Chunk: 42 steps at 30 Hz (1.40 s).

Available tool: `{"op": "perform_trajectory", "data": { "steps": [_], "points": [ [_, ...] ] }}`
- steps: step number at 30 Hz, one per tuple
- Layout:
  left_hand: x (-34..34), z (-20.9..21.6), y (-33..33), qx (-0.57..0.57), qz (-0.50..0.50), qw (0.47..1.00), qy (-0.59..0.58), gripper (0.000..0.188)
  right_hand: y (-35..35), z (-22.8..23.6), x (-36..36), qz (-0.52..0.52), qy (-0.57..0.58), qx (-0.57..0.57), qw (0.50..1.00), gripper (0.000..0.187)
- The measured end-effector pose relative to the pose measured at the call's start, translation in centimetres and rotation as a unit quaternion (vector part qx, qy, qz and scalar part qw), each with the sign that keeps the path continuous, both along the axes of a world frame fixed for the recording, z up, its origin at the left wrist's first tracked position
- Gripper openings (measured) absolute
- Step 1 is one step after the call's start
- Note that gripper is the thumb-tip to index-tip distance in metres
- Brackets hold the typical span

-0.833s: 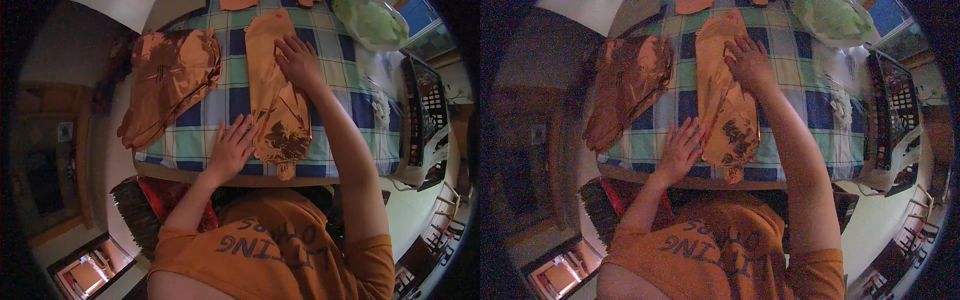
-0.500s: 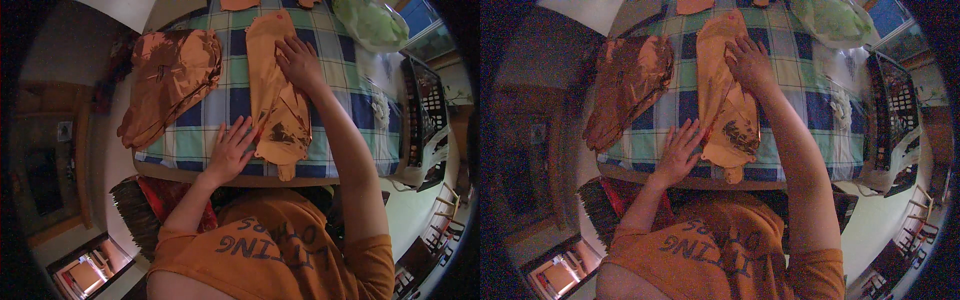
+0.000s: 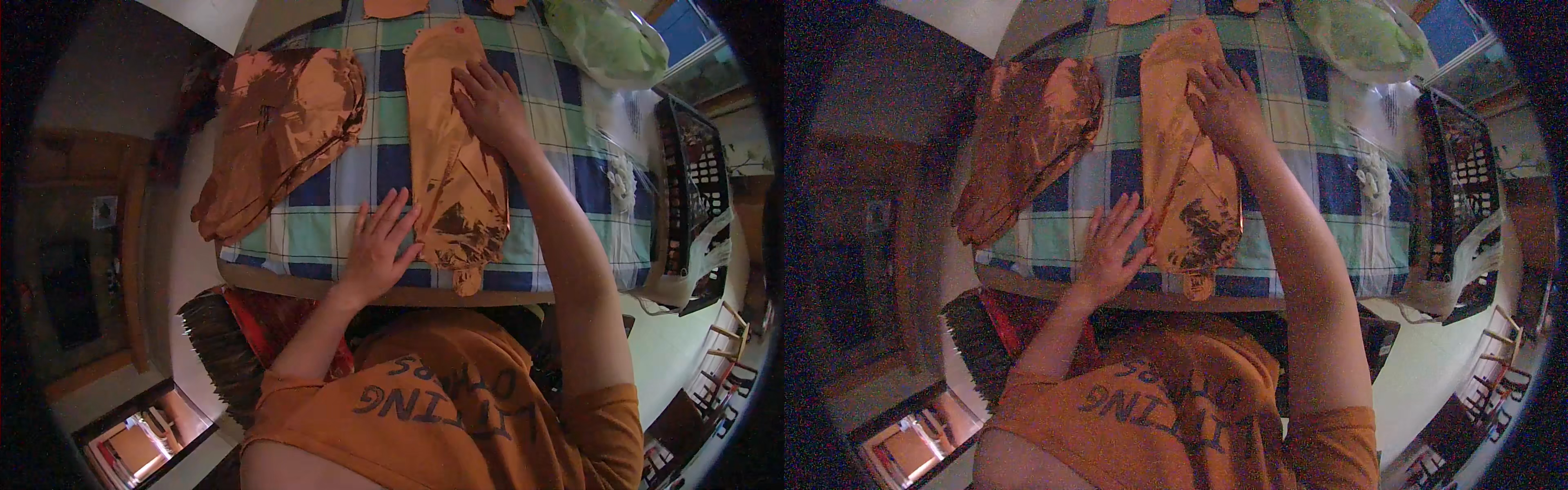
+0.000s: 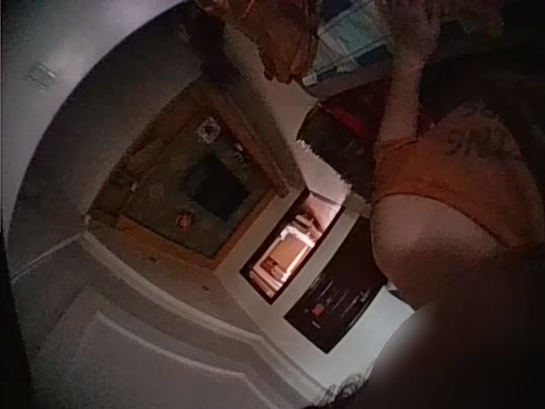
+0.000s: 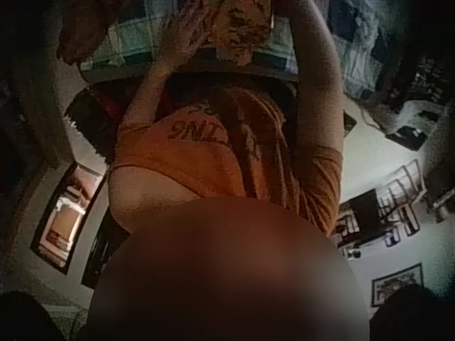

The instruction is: Wrapping a square cardboard piece with metallic paper by folding it.

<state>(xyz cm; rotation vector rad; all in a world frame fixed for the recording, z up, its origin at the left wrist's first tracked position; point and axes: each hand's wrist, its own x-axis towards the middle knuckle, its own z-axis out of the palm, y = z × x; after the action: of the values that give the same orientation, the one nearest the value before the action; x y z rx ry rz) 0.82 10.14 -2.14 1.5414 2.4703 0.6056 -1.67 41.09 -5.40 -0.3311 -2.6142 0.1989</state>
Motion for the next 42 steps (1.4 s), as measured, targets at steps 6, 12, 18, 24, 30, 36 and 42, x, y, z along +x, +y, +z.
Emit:
{"op": "perform_trajectory", "data": {
  "steps": [6,12,18,24,30,36,42],
  "points": [
    [-0.1,0.1,-0.1,0.005,-0.010,1.000,-0.007,0.058,-0.1,0.1,0.1,-0.005,-0.003,-0.006,1.000,0.043],
    [-0.2,0.2,0.0,0.003,-0.013,1.000,0.004,0.061,0.1,0.2,-0.1,-0.005,-0.014,-0.001,1.000,0.043],
    [-0.3,0.1,-0.2,-0.007,-0.024,1.000,0.008,0.066,0.2,0.0,-0.1,-0.007,-0.013,0.004,1.000,0.043],
    [-0.3,0.5,-0.6,-0.017,-0.027,0.999,-0.007,0.069,-0.2,0.1,-0.1,-0.005,-0.015,0.000,1.000,0.042],
    [0.0,0.3,-1.0,-0.048,-0.038,0.998,0.031,0.066,-0.3,0.1,0.0,0.001,-0.001,0.006,1.000,0.043],
    [-0.7,0.5,-0.2,-0.054,-0.018,0.998,0.007,0.061,0.1,0.0,0.1,-0.005,-0.011,0.009,1.000,0.042],
    [-5.6,0.5,6.5,0.074,0.032,0.997,-0.011,0.054,0.1,0.9,0.1,0.007,-0.006,0.031,0.999,0.042]
  ]
}}
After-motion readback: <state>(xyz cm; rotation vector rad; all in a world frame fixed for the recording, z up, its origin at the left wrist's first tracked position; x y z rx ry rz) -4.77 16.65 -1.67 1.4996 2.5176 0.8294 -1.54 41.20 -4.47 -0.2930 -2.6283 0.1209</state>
